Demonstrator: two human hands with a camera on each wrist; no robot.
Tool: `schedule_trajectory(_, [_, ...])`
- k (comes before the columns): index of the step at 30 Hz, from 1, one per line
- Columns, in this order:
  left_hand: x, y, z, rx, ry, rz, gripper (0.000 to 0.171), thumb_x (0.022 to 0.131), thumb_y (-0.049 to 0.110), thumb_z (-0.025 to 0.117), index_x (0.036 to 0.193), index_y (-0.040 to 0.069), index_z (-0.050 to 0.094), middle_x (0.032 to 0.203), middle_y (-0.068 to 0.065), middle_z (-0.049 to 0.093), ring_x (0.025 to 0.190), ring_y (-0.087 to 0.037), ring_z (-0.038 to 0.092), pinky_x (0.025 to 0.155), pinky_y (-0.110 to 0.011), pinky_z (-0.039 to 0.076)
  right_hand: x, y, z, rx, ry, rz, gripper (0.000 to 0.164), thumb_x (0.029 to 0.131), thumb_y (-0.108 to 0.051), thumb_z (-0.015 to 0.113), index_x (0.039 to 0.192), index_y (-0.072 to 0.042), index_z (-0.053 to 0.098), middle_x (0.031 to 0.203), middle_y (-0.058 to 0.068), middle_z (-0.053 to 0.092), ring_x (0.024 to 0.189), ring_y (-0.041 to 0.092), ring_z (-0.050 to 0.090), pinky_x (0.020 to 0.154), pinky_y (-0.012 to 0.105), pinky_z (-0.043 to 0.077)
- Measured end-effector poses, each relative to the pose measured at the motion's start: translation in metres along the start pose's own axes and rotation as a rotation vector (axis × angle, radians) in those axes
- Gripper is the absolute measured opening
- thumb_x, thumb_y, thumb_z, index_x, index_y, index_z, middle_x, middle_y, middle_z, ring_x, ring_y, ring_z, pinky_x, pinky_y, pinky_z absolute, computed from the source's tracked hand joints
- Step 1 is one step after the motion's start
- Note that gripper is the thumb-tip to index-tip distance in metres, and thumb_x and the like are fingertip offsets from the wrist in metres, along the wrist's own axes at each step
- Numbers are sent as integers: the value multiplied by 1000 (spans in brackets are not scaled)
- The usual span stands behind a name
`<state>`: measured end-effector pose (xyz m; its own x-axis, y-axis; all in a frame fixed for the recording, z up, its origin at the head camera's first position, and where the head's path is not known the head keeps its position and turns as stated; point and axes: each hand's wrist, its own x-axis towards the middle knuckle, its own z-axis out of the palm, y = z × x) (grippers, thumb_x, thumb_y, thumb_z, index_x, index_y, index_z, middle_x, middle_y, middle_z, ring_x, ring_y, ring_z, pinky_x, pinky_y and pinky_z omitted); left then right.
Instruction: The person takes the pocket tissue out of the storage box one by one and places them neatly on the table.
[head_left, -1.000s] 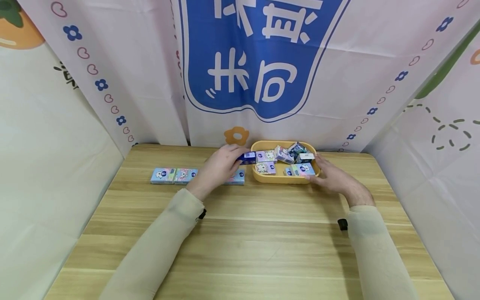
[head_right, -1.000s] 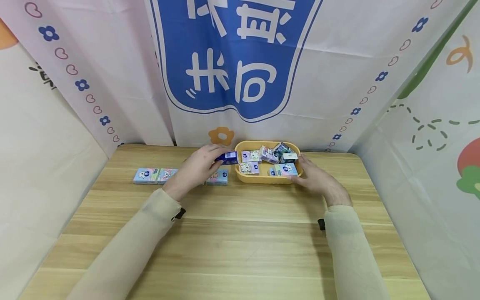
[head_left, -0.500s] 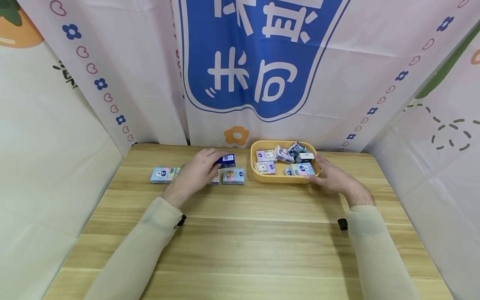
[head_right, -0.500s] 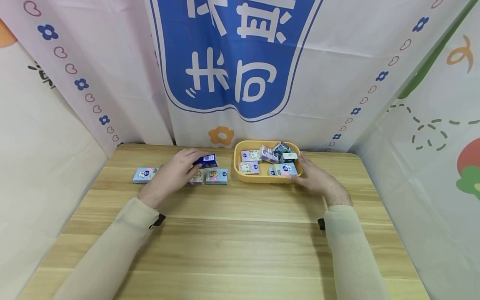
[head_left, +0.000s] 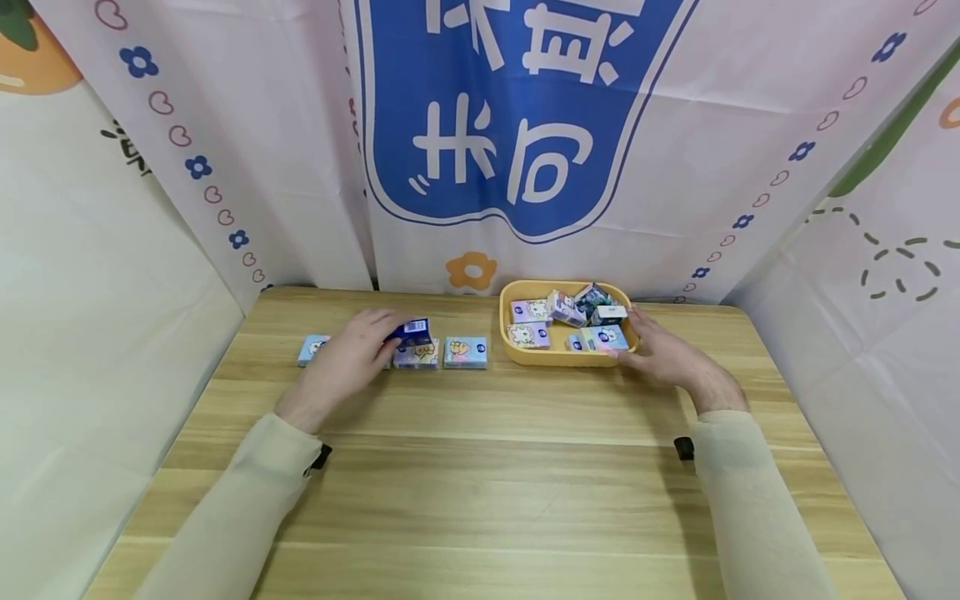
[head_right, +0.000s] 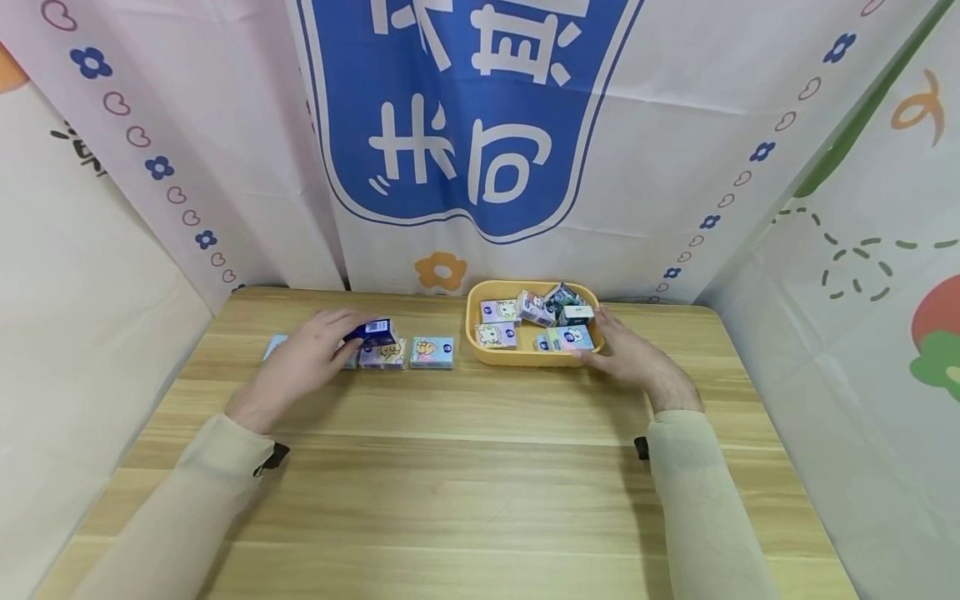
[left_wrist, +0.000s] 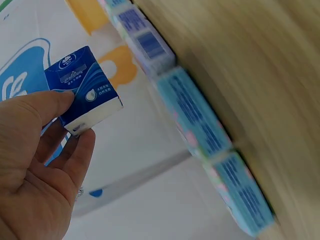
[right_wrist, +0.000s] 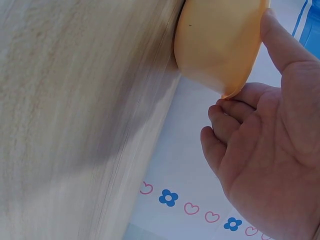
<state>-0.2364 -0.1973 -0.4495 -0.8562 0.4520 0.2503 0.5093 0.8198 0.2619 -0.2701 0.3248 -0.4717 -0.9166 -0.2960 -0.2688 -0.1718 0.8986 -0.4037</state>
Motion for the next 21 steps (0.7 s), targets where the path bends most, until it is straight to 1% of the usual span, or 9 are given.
schedule_trajectory(6, [-16,-17,-4,21,26,-8,46,101,10,69,146,9,61,142,-14,67,131,-36,64,115,-55,53,0,0,0,1,-4,5,110,99,-73,51,168,-4,2,178,18,-4,165,46,3,135,63,7])
schedule_trajectory(10, [-27,-28,-5,23,21,-11,46,101,9,68,146,8,60,143,-17,66,132,-39,62,116,-59,50,-1,-2,-1,0,-7,8,109,100,-72,51,168,-4,2,178,18,-4,165,46,3,135,63,7])
schedule_trajectory(15, [-43,-39,-7,32,21,-22,45,100,7,67,145,6,60,141,-20,66,131,-42,61,115,-62,49,0,-2,-1,-6,-8,10,110,99,-74,50,169,-5,2,179,18,-4,165,46,3,135,63,7])
schedule_trajectory(17, [-48,-44,-9,37,24,-25,44,100,6,68,143,6,61,140,-19,66,130,-42,62,114,-62,50,1,-2,0,-3,-9,14,110,98,-75,50,169,-6,1,179,18,-4,165,46,3,135,64,7])
schedule_trajectory(21, [-58,-51,-14,32,20,-52,44,99,5,69,142,7,62,139,-16,67,129,-38,64,112,-59,53,1,-1,0,4,-8,18,110,98,-74,51,169,-7,0,179,17,-5,165,46,3,135,64,7])
